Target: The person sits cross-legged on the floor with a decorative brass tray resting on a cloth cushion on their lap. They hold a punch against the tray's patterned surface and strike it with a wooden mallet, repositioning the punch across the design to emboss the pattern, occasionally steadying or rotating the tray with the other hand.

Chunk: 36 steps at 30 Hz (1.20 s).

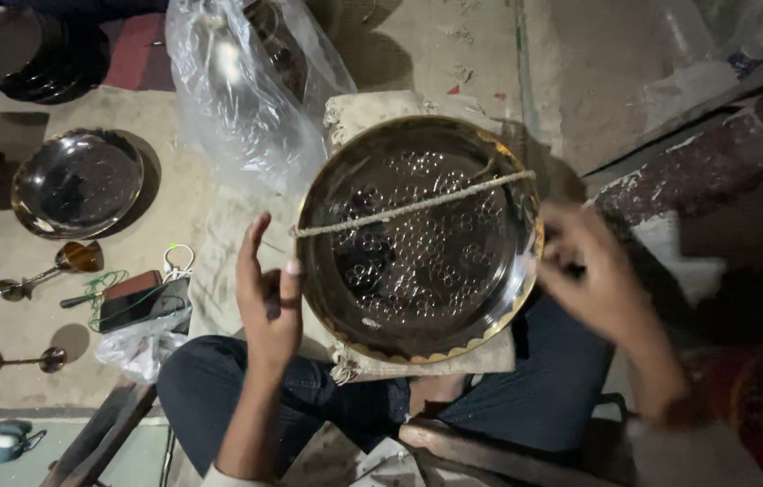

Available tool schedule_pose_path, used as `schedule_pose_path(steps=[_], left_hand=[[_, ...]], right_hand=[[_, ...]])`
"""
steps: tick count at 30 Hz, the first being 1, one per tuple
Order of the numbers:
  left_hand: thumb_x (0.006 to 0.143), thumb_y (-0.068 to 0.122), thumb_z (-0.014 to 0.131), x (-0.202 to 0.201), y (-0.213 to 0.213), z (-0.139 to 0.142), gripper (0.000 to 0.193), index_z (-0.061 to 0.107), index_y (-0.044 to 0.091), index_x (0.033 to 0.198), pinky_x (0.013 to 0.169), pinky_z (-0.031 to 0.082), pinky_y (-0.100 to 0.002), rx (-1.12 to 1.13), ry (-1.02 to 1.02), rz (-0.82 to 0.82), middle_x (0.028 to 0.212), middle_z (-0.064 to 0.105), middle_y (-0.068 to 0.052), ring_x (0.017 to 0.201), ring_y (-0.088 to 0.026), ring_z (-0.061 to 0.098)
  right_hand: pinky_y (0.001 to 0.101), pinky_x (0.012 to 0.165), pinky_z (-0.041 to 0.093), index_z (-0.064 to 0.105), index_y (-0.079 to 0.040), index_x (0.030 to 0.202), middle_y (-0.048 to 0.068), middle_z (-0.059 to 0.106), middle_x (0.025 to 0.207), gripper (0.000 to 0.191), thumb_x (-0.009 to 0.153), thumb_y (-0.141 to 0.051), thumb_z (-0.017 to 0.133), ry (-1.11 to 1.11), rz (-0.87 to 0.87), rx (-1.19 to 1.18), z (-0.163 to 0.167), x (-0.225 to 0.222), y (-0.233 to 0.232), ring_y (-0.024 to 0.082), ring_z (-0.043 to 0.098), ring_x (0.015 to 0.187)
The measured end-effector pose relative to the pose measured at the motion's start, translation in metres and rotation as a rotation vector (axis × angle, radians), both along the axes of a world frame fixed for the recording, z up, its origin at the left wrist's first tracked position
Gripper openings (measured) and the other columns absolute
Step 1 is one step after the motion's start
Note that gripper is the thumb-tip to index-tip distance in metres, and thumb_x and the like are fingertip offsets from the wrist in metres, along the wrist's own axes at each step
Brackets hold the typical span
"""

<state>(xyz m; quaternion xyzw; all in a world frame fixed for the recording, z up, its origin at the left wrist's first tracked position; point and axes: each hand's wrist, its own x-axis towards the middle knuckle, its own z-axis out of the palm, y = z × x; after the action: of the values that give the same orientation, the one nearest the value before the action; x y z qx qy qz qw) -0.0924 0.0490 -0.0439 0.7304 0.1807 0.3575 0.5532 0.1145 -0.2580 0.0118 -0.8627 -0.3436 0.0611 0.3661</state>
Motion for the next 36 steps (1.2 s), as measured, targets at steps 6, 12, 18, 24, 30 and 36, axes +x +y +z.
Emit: schedule_pose_path(steps=[6, 12, 18, 24, 30, 36], left_hand=[[0.097, 0.023, 0.058, 0.000, -0.014, -0.008, 0.069, 0.030, 0.001, 0.156, 0.054, 0.044, -0.024, -0.076, 0.063, -0.012, 0.157, 0.044, -0.017, 0.064, -0.008, 0.055], [0.110, 0.021, 0.053, 0.022, -0.013, -0.017, 0.055, 0.039, -0.002, 0.158, 0.114, 0.042, -0.036, -0.067, -0.008, -0.074, 0.151, 0.056, -0.022, 0.137, -0.026, 0.056], [0.109, 0.023, 0.057, 0.047, 0.011, 0.003, 0.045, 0.052, -0.004, 0.145, 0.106, 0.045, -0.034, 0.051, -0.042, -0.019, 0.134, 0.061, -0.018, 0.123, -0.024, 0.059], [0.105, 0.024, 0.065, 0.061, 0.027, 0.011, 0.032, 0.063, -0.003, 0.122, 0.077, 0.046, -0.026, 0.078, -0.103, 0.041, 0.104, 0.059, -0.007, 0.088, -0.012, 0.055], [0.112, 0.032, 0.053, 0.057, 0.030, -0.002, 0.037, 0.062, -0.002, 0.125, 0.087, 0.046, -0.026, -0.008, -0.061, 0.023, 0.110, 0.064, -0.006, 0.096, -0.010, 0.055], [0.106, 0.023, 0.058, 0.019, 0.038, -0.011, 0.037, 0.056, 0.001, 0.137, 0.091, 0.043, -0.027, 0.086, -0.006, -0.008, 0.133, 0.064, -0.011, 0.106, -0.013, 0.054]], right_hand=[[0.0221, 0.086, 0.054, 0.048, -0.008, 0.145, 0.003, 0.060, 0.133, 0.053, 0.096, -0.014, 0.069, 0.233, 0.049, 0.532, 0.002, 0.029, 0.064, 0.007, 0.063, 0.105], [0.0208, 0.091, 0.048, 0.067, -0.002, 0.114, -0.003, 0.066, 0.105, 0.014, 0.109, -0.015, 0.067, 0.142, -0.115, 0.706, -0.006, 0.015, 0.077, 0.005, 0.058, 0.099], [0.0204, 0.088, 0.046, 0.066, -0.002, 0.109, -0.003, 0.064, 0.101, 0.012, 0.110, -0.013, 0.065, 0.022, -0.288, 0.783, -0.006, -0.002, 0.084, 0.005, 0.056, 0.095], [0.0217, 0.082, 0.040, 0.061, -0.003, 0.114, -0.004, 0.053, 0.098, 0.022, 0.117, -0.023, 0.051, 0.031, -0.317, 0.840, -0.017, -0.011, 0.085, 0.005, 0.046, 0.091], [0.0245, 0.090, 0.044, 0.059, -0.002, 0.123, -0.001, 0.058, 0.109, 0.030, 0.117, -0.028, 0.045, 0.124, -0.279, 0.851, -0.032, -0.006, 0.076, 0.008, 0.051, 0.100], [0.0297, 0.101, 0.050, 0.054, -0.002, 0.140, 0.007, 0.059, 0.132, 0.036, 0.116, -0.027, 0.047, 0.003, -0.191, 0.659, -0.051, -0.016, 0.036, 0.017, 0.060, 0.113]])
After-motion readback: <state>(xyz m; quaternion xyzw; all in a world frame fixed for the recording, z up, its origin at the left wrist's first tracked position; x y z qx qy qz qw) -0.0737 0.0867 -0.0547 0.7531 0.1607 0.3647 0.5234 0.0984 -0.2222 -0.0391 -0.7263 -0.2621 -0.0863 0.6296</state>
